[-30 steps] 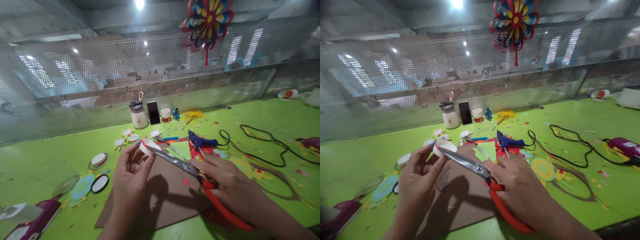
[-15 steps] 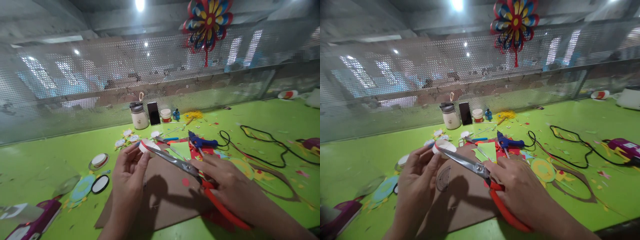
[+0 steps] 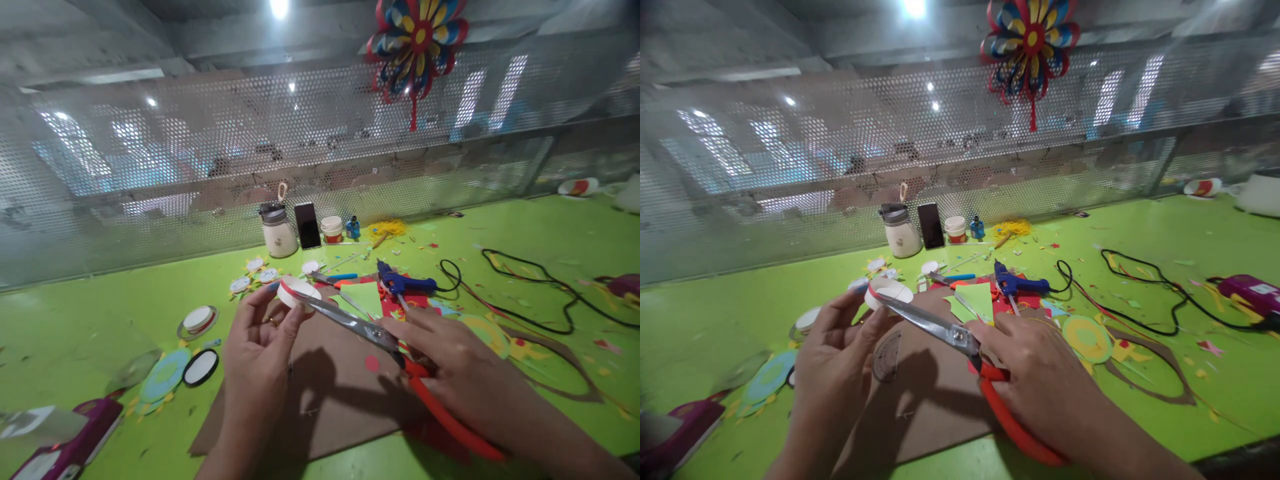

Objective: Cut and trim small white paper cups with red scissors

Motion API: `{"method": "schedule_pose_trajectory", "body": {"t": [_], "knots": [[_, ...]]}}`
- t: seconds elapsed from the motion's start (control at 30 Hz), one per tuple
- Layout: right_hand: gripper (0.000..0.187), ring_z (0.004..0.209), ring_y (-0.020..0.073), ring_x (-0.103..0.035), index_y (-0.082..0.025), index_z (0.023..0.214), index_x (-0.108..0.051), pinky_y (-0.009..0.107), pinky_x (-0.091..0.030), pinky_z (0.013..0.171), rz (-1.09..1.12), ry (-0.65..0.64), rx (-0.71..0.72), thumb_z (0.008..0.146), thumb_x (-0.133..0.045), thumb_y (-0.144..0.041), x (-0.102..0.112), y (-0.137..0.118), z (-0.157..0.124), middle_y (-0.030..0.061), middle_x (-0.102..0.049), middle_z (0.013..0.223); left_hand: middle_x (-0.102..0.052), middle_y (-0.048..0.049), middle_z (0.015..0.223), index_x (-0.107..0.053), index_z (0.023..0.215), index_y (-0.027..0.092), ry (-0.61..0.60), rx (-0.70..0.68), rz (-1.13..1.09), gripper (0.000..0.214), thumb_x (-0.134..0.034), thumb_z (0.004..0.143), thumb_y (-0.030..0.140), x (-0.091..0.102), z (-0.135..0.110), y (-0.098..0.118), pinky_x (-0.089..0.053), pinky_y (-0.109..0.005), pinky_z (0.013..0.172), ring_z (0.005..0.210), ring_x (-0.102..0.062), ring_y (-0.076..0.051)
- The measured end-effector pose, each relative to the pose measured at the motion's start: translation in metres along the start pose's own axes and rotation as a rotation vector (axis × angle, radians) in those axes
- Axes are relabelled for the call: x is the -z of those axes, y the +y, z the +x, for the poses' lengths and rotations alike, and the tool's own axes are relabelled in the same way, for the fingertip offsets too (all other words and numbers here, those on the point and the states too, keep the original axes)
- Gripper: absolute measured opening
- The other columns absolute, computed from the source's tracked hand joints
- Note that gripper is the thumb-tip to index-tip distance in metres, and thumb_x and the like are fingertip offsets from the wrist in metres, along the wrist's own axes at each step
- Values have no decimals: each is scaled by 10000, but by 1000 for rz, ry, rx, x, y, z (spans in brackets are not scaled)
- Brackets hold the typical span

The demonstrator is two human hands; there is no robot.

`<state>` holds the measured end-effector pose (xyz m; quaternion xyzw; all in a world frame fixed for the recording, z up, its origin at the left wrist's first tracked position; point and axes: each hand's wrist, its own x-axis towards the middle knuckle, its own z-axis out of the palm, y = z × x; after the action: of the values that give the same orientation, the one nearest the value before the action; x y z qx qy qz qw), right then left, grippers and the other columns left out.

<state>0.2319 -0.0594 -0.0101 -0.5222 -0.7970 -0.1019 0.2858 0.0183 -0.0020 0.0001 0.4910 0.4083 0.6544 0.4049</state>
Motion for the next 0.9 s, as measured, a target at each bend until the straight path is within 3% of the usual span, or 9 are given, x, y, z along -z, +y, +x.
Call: {"method": "schedule_pose_trajectory", "body": {"t": [0.73,0.9], "knots": [[352,623,234,-651,-207,999,-726,343,-547,551,-30,-38,5,681,-625,-94,-3,1,-4,71,-721,791,-748,-38,1040,-651,1019,195,15,35,-52,377,-843,702,264,1,-1,2,-574,-244,781,853,-731,-157],[365,572,240,-634,-198,966,-731,357,-542,511,-17,4,19,641,-629,-67,-3,0,-3,61,-701,724,-741,-56,1027,-640,1042,200,-14,60,-48,333,-779,774,341,3,-1,6,-559,-358,875,912,-723,-206]]}}
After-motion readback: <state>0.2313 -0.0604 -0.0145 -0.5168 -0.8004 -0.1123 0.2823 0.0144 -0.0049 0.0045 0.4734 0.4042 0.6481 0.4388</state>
